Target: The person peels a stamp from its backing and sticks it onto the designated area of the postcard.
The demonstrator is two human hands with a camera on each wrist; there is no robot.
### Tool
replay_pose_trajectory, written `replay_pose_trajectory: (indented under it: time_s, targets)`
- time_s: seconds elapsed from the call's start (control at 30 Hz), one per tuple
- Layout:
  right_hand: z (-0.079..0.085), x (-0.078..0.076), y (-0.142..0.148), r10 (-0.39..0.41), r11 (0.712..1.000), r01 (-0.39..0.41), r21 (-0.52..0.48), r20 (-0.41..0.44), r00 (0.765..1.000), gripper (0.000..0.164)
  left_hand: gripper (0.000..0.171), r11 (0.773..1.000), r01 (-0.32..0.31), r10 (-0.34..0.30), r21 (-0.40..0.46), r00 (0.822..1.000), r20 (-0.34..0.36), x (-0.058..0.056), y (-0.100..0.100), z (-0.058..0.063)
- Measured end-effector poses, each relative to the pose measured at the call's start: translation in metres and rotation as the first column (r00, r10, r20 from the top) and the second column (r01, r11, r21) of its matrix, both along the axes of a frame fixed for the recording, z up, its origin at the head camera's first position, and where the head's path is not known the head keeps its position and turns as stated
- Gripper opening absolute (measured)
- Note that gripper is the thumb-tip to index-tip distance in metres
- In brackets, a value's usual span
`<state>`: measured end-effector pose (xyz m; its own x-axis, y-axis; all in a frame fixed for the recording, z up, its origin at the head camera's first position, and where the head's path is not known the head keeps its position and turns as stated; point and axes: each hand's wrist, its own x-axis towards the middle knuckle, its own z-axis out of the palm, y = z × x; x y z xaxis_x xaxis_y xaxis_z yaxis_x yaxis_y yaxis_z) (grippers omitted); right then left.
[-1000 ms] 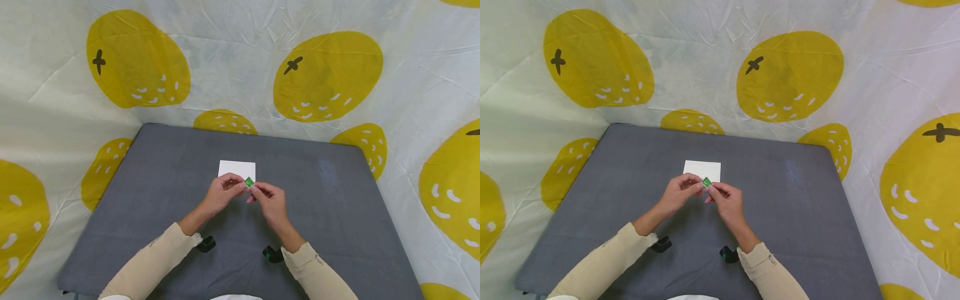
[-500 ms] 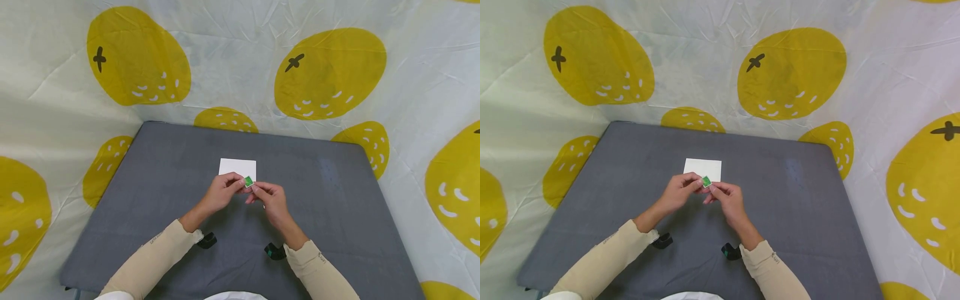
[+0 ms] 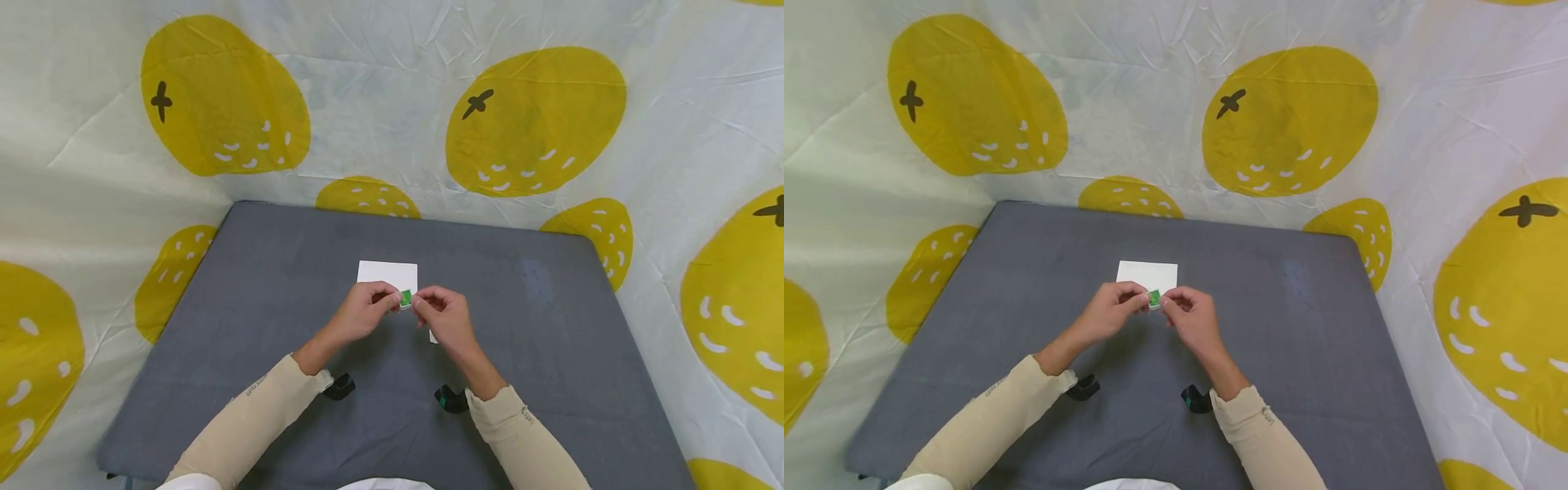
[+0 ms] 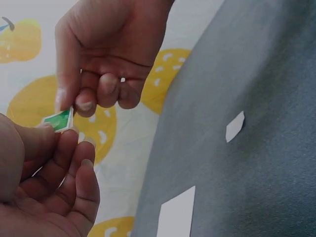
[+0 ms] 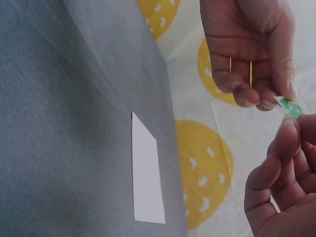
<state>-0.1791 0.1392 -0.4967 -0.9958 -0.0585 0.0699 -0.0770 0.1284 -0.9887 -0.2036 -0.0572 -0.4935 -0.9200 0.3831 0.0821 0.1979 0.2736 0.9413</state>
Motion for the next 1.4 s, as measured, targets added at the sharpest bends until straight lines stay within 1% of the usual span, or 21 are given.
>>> replay_pose_trajectory:
  time_s: [0.1, 0.2, 0.4, 0.53, 0.63, 0.7, 0.8, 0.87, 0.93, 1.03, 1.17, 1.3, 1.4]
  targets:
    - [0.001, -0.004, 0.000, -0.016, 0.999, 0.016, 0.047, 0.002, 1.000, 0.016, 0.017, 1.000, -0.019, 0.018, 0.008, 1.000, 0.013, -0.003, 0.002, -0.001]
    - [-0.001, -0.008, 0.000, -0.030, 0.998, 0.029, 0.058, 0.024, 0.999, 0.018, 0.017, 0.999, -0.044, 0.044, 0.030, 0.999, 0.024, -0.006, 0.005, -0.005]
    - [-0.004, -0.016, -0.002, -0.065, 0.997, 0.061, 0.036, 0.110, 0.992, 0.019, 0.016, 0.996, -0.082, 0.079, 0.048, 0.995, 0.055, -0.011, 0.012, -0.012]
    - [-0.006, -0.022, -0.003, -0.085, 0.996, 0.083, 0.022, 0.143, 0.986, 0.018, 0.016, 0.992, -0.114, 0.111, 0.047, 0.992, 0.055, -0.019, 0.017, -0.017]
    - [-0.009, -0.028, -0.003, -0.102, 0.995, 0.103, 0.000, 0.158, 0.982, 0.017, 0.016, 0.988, -0.134, 0.129, 0.072, 0.989, 0.069, -0.026, 0.022, -0.019]
    - [-0.011, -0.033, -0.002, -0.118, 0.992, 0.123, -0.021, 0.173, 0.978, 0.018, 0.017, 0.983, -0.150, 0.141, 0.105, 0.986, 0.090, -0.030, 0.026, -0.021]
    - [-0.015, -0.040, -0.002, -0.148, 0.986, 0.159, -0.040, 0.200, 0.968, 0.019, 0.024, 0.970, -0.191, 0.175, 0.153, 0.978, 0.112, -0.037, 0.033, -0.023]
    - [-0.018, -0.046, -0.001, -0.161, 0.983, 0.177, -0.053, 0.222, 0.962, 0.019, 0.026, 0.959, -0.221, 0.204, 0.175, 0.973, 0.111, -0.042, 0.036, -0.026]
    - [-0.020, -0.051, 0.000, -0.168, 0.980, 0.188, -0.062, 0.240, 0.956, 0.020, 0.022, 0.953, -0.243, 0.229, 0.179, 0.969, 0.098, -0.046, 0.039, -0.029]
    - [-0.025, -0.059, 0.002, -0.165, 0.980, 0.188, -0.068, 0.253, 0.953, 0.021, 0.017, 0.953, -0.258, 0.250, 0.161, 0.966, 0.069, -0.052, 0.040, -0.033]
    - [-0.031, -0.068, 0.005, -0.153, 0.983, 0.173, -0.053, 0.267, 0.952, 0.020, 0.011, 0.962, -0.257, 0.255, 0.090, 0.966, 0.031, -0.058, 0.038, -0.040]
    - [-0.040, -0.077, 0.007, -0.143, 0.987, 0.156, -0.024, 0.282, 0.949, 0.024, 0.010, 0.973, -0.230, 0.230, 0.016, 0.973, -0.017, -0.063, 0.037, -0.048]
    - [-0.047, -0.083, 0.008, -0.143, 0.989, 0.150, -0.002, 0.290, 0.946, 0.025, 0.018, 0.978, -0.204, 0.203, -0.044, 0.979, -0.036, -0.068, 0.037, -0.053]
